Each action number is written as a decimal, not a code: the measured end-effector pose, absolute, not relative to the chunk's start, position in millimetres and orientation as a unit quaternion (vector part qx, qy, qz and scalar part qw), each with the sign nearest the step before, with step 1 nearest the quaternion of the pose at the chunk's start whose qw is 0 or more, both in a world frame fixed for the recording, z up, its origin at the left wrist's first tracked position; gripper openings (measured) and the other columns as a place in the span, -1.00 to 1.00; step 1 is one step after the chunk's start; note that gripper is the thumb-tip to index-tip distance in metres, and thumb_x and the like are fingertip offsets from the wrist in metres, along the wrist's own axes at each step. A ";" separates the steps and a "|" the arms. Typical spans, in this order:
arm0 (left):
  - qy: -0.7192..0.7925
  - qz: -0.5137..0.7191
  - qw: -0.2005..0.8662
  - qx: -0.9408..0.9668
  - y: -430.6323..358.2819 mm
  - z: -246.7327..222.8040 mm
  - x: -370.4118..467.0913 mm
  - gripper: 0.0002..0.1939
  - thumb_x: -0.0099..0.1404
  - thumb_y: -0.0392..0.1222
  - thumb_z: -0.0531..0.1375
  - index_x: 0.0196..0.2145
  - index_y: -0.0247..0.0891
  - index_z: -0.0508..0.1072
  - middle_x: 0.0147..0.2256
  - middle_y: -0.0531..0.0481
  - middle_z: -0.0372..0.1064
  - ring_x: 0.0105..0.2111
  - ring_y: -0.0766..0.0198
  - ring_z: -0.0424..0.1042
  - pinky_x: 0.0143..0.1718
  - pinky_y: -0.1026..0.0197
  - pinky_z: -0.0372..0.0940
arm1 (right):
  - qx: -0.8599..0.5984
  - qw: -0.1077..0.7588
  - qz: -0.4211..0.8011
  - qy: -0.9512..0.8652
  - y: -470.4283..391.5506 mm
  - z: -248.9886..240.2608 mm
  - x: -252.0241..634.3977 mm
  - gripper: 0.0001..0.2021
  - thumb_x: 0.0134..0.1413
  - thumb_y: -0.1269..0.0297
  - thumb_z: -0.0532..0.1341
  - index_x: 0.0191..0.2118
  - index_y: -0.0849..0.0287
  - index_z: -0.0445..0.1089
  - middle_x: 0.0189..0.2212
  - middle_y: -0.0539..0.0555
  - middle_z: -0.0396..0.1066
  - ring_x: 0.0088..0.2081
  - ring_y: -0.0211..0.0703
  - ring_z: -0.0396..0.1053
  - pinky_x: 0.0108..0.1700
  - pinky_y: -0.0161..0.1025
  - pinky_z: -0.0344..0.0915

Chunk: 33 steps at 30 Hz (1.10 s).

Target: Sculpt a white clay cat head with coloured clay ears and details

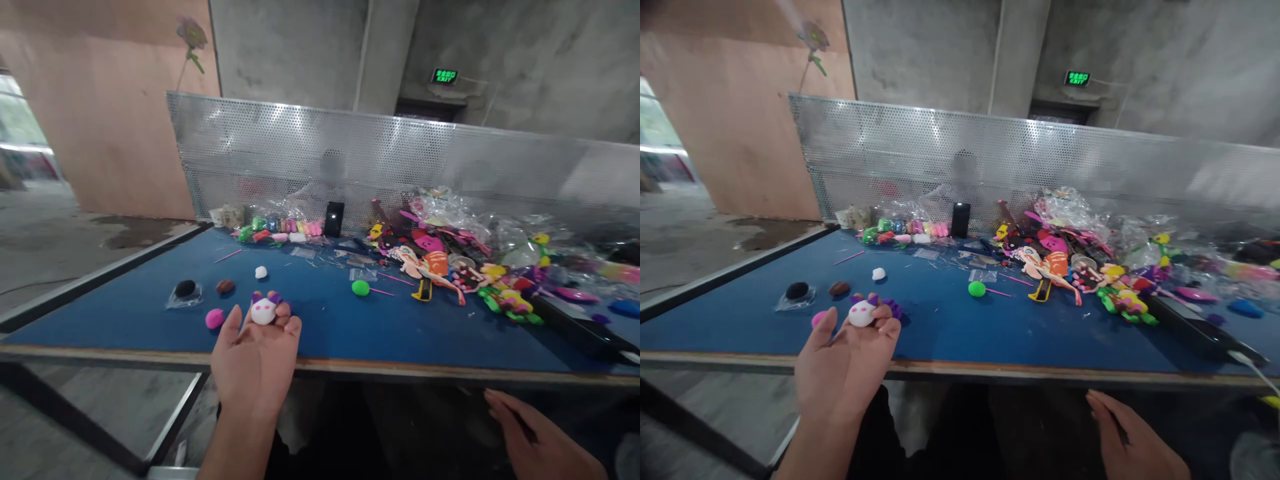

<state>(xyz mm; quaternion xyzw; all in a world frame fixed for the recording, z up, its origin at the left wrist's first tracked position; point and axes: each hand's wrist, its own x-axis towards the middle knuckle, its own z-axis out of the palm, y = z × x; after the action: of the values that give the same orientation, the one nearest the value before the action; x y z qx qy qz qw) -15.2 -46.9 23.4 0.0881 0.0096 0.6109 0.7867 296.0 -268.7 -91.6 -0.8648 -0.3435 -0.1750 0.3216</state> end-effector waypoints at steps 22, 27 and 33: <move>0.009 0.602 0.794 0.081 -50.0 21.7 -10.6 -0.81 0.26 -0.35 0.07 -0.14 -0.35 0.26 -0.27 -0.13 0.23 -0.37 0.18 0.30 -0.44 0.12 0.30 | -0.879 0.353 -0.146 -0.285 -263.4 -81.6 285.2 -0.61 0.08 -0.19 0.06 -0.48 0.02 0.29 -0.61 0.01 0.42 -0.54 0.00 0.44 -0.47 -0.15 0.30; 0.010 0.600 0.797 0.075 -48.4 18.0 -8.7 -0.78 0.26 -0.35 0.07 -0.11 -0.35 0.25 -0.26 -0.14 0.23 -0.37 0.17 0.31 -0.44 0.10 0.32 | -0.872 0.381 -0.132 -0.279 -265.6 -87.4 289.1 -0.63 0.06 -0.15 0.11 -0.34 0.04 0.42 -0.40 0.08 0.58 -0.36 0.09 0.53 -0.28 -0.09 0.36; 0.030 0.613 0.786 0.075 -43.8 12.5 -8.1 -0.80 0.25 -0.35 0.07 -0.14 -0.38 0.26 -0.28 -0.13 0.21 -0.37 0.17 0.29 -0.45 0.10 0.30 | -0.864 0.390 -0.127 -0.291 -262.4 -96.5 293.3 -0.64 0.10 -0.14 0.07 -0.34 0.04 0.36 -0.45 0.09 0.55 -0.39 0.09 0.52 -0.34 -0.10 0.35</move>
<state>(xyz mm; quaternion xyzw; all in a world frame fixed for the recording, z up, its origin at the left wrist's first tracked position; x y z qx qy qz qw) -8.1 -43.8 12.5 0.0751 0.0304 0.6134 0.7856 293.3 -262.4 -96.5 -0.8642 -0.2909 -0.1271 0.3902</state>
